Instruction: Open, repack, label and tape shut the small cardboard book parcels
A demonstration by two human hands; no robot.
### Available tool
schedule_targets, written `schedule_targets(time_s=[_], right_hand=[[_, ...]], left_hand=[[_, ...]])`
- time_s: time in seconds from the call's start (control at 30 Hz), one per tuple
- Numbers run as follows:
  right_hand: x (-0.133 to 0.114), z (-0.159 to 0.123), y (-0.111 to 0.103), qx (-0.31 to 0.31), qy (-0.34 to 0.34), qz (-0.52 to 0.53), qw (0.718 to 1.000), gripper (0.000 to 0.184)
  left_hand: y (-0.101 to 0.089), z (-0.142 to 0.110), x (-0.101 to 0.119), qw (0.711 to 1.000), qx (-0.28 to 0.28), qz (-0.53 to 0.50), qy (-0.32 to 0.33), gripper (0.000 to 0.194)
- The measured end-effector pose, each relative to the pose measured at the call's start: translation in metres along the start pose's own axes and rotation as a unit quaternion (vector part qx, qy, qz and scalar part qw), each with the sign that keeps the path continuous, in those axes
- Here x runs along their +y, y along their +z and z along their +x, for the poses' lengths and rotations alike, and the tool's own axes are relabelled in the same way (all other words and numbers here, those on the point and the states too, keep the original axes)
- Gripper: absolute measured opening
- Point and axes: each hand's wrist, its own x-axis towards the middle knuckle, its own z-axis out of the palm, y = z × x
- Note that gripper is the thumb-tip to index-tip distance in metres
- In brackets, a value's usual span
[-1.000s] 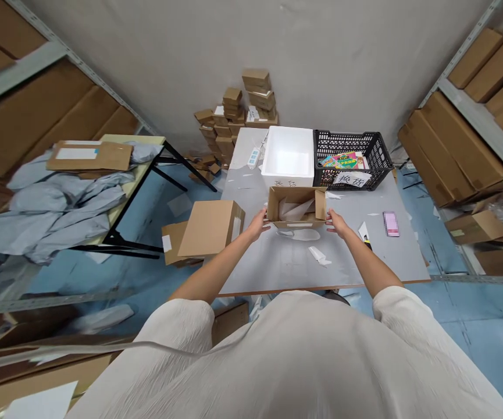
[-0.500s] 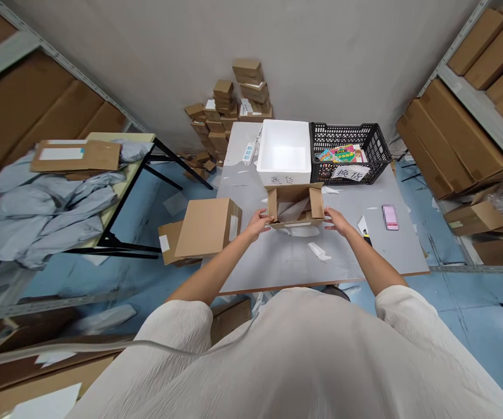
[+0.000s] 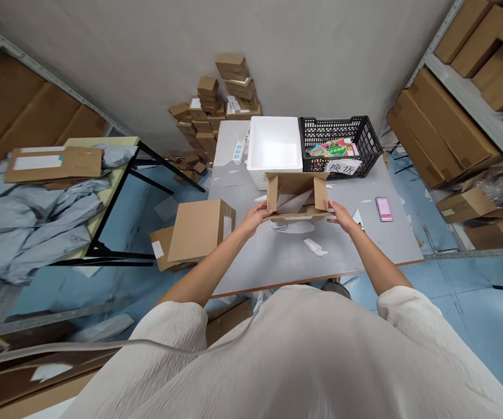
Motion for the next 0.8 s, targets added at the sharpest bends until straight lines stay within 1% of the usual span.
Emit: schedule_targets(time_s=[0.1,0.2,0.3,0.37,0.47,0.57,0.7,0.8], right_hand=[[-0.004,-0.006,-0.015,0.017,-0.008,0.014,1.0,0.049],[-0.005,-0.013,-0.034,0.043,-0.009,0.028,0.999,0.053],[-0.002,-0.02,-0.06,0.076,-0.024,0.042,0.996,0.053],[-0.001,-0.024,-0.082,0.098,-0.035,0.053,0.993,0.055],[0.001,-0.034,-0.122,0.133,-0.039,0.068,0.988,0.057],[0.003,-0.049,-0.168,0.166,-0.05,0.079,0.982,0.057],[0.01,-0.074,-0.233,0.219,-0.058,0.079,0.971,0.067],[0.019,-0.094,-0.283,0.266,-0.053,0.075,0.96,0.075]], left_hand=[[0.013,0.002,0.013,1.0,-0.008,-0.022,0.008,0.057],[0.031,0.003,0.025,0.999,-0.025,-0.029,0.018,0.048],[0.057,0.003,0.034,0.998,-0.051,-0.01,0.037,0.051],[0.082,0.005,0.038,0.997,-0.064,0.005,0.053,0.055],[0.127,0.009,0.045,0.994,-0.078,0.021,0.079,0.056],[0.181,0.015,0.053,0.99,-0.103,0.018,0.1,0.05],[0.26,0.026,0.059,0.984,-0.14,0.024,0.11,0.049],[0.326,0.034,0.06,0.979,-0.164,0.034,0.113,0.052]])
